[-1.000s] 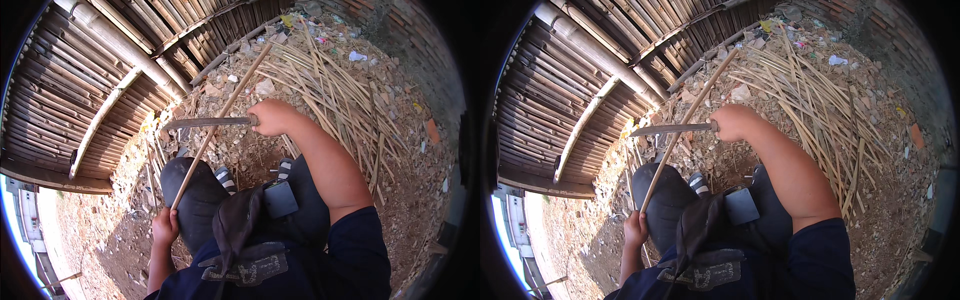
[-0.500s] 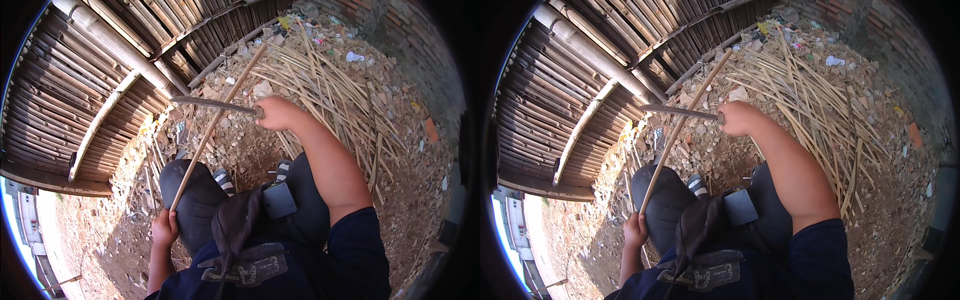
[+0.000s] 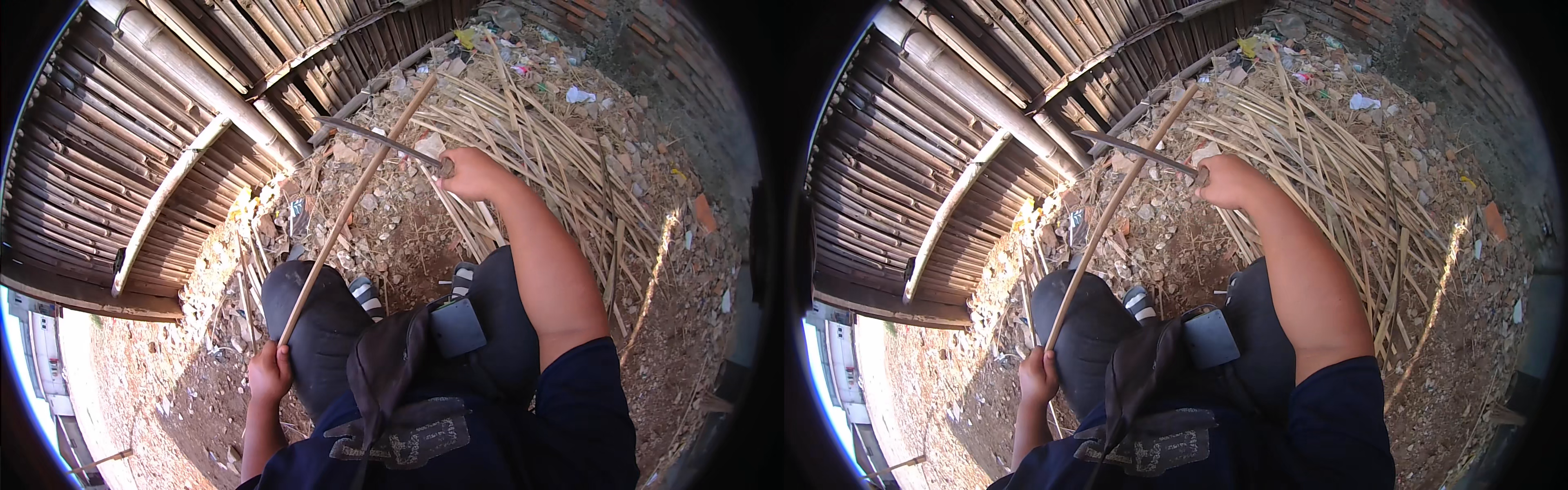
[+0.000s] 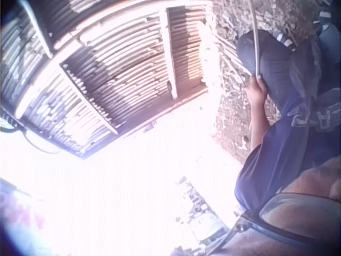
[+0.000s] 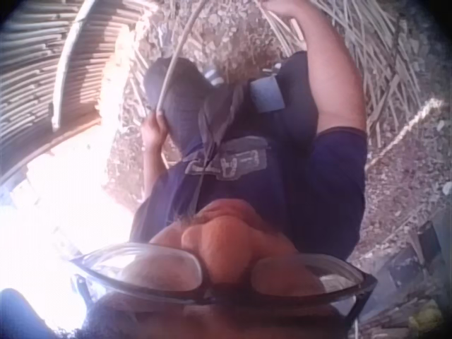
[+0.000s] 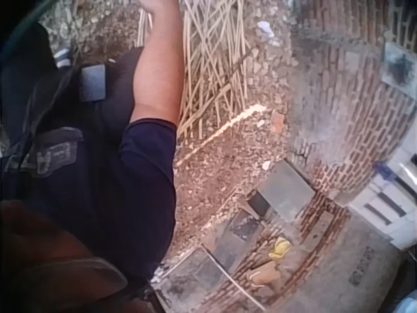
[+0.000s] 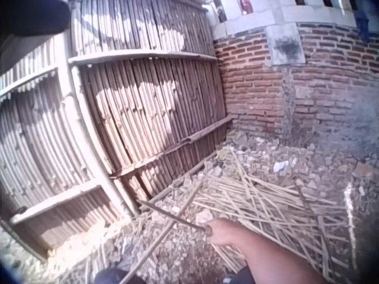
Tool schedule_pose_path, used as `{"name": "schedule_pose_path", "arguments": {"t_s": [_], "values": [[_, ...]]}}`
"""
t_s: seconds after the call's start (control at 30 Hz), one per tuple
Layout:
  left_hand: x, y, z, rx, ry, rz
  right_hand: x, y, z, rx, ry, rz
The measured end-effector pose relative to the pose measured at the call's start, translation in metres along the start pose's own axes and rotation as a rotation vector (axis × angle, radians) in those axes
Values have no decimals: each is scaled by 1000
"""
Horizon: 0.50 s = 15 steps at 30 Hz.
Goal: The person uses a machete to strip thin layers of bark from a bamboo stick, repeatedly running the blade along the length of the wood while holding it in their other hand.
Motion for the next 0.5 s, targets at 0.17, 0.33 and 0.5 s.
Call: {"name": "schedule_pose_path", "arguments": {"t_s": [0.17, 0.33, 0.5], "values": [[-2, 1, 0, -22, 13, 65, 23, 6, 0, 33, -83, 35], [1, 2, 0, -13, 21, 54, 38, 15, 4, 94, -170, 122], [5, 2, 1, -2, 2, 35, 40, -1, 12, 118, -157, 46]]}}
Point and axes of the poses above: each hand's wrist, its own z-axis away from the middle knuckle, its own y-axis out of the palm, x = y × z, the point moved 7 cm from there along -z, towards the middle knuckle, and after that the axes turned 9 degrees about z, right-handed, at the moved point
